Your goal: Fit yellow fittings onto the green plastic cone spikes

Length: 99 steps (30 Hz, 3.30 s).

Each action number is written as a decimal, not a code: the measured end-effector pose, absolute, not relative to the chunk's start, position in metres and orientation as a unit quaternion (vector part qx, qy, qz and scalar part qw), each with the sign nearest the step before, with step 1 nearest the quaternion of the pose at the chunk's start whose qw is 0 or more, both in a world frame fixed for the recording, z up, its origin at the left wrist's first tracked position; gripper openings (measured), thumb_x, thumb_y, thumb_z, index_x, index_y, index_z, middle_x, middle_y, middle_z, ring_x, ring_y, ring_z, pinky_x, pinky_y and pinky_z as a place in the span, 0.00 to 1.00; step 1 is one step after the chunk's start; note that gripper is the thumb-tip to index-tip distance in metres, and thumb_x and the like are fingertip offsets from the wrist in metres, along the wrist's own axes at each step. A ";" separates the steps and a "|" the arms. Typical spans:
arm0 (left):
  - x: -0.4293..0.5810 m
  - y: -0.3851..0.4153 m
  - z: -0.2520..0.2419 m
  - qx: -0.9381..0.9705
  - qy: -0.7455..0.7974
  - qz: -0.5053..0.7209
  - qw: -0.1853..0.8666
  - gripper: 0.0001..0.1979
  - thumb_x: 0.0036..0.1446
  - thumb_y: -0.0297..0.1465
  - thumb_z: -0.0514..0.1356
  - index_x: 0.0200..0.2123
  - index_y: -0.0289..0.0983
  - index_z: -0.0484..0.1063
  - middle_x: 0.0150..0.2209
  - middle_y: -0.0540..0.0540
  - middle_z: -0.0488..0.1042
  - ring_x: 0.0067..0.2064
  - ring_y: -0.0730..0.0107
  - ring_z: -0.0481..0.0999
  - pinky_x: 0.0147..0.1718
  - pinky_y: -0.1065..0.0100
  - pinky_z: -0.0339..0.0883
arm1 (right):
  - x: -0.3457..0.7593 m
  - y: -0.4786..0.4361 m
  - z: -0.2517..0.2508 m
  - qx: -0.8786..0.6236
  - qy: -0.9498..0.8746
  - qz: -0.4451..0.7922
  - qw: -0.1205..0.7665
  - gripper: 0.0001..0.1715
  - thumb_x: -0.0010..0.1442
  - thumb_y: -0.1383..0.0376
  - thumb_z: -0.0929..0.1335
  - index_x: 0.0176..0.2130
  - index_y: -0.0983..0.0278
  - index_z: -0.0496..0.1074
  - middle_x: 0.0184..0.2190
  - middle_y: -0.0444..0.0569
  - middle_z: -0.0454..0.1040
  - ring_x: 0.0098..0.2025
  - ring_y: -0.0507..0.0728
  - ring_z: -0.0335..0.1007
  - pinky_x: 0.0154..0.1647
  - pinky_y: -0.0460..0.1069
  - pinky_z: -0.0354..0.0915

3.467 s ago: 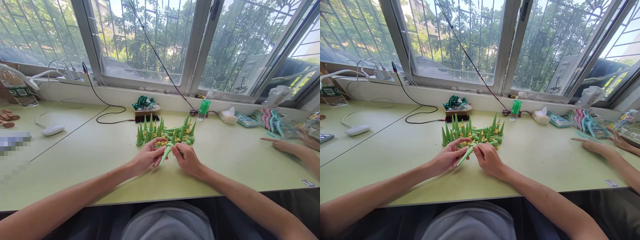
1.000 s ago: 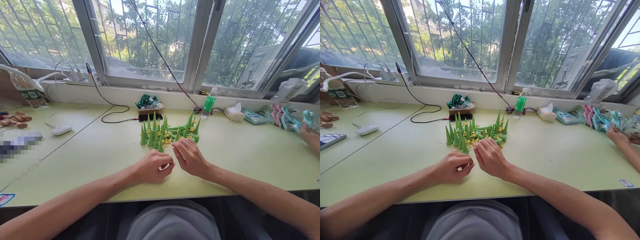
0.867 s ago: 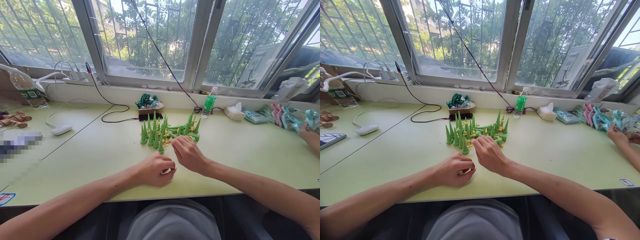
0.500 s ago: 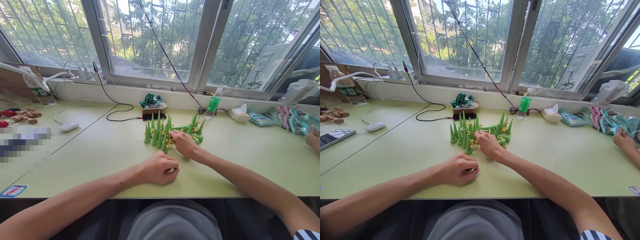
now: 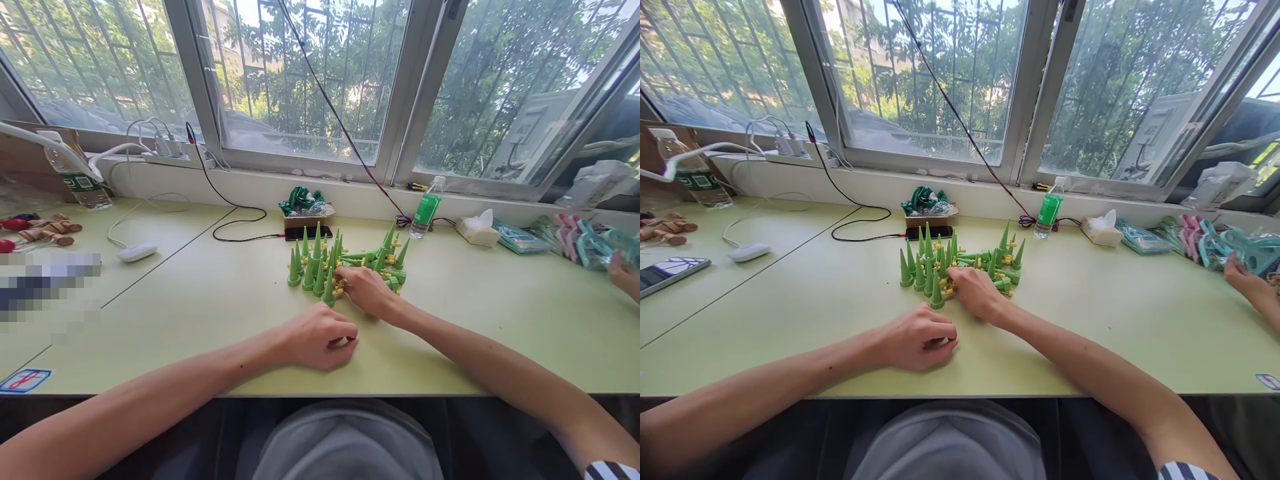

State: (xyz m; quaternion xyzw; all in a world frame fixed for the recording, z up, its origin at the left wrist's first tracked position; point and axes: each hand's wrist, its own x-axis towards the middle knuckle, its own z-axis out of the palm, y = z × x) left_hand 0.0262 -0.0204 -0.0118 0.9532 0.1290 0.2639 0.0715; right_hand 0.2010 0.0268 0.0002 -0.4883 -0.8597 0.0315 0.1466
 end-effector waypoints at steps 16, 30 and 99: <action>0.024 -0.018 -0.012 0.940 0.144 0.307 0.046 0.17 0.59 0.26 0.55 0.19 0.38 0.57 0.16 0.54 0.61 0.19 0.77 0.57 0.21 0.69 0.51 | 0.209 0.005 0.006 -0.523 -0.845 0.035 0.111 0.14 0.62 0.71 0.67 0.48 0.60 0.72 0.43 0.50 0.79 0.46 0.60 0.75 0.39 0.46 0.58; 0.019 -0.001 -0.005 0.746 0.444 0.487 0.096 0.08 0.60 0.33 0.59 0.35 0.40 0.61 0.15 0.62 0.58 0.17 0.80 0.56 0.22 0.76 0.55 | 0.212 -0.001 -0.002 -0.497 -0.857 -0.004 0.138 0.08 0.62 0.71 0.69 0.42 0.63 0.71 0.38 0.49 0.78 0.43 0.58 0.73 0.34 0.47 0.55; 0.020 0.006 -0.012 0.806 0.499 0.288 0.135 0.15 0.61 0.37 0.54 0.23 0.39 0.58 0.20 0.52 0.66 0.22 0.72 0.61 0.24 0.68 0.51 | 0.214 0.004 -0.013 -0.372 -0.835 0.075 0.398 0.14 0.66 0.74 0.62 0.37 0.64 0.75 0.37 0.50 0.71 0.36 0.54 0.70 0.37 0.49 0.68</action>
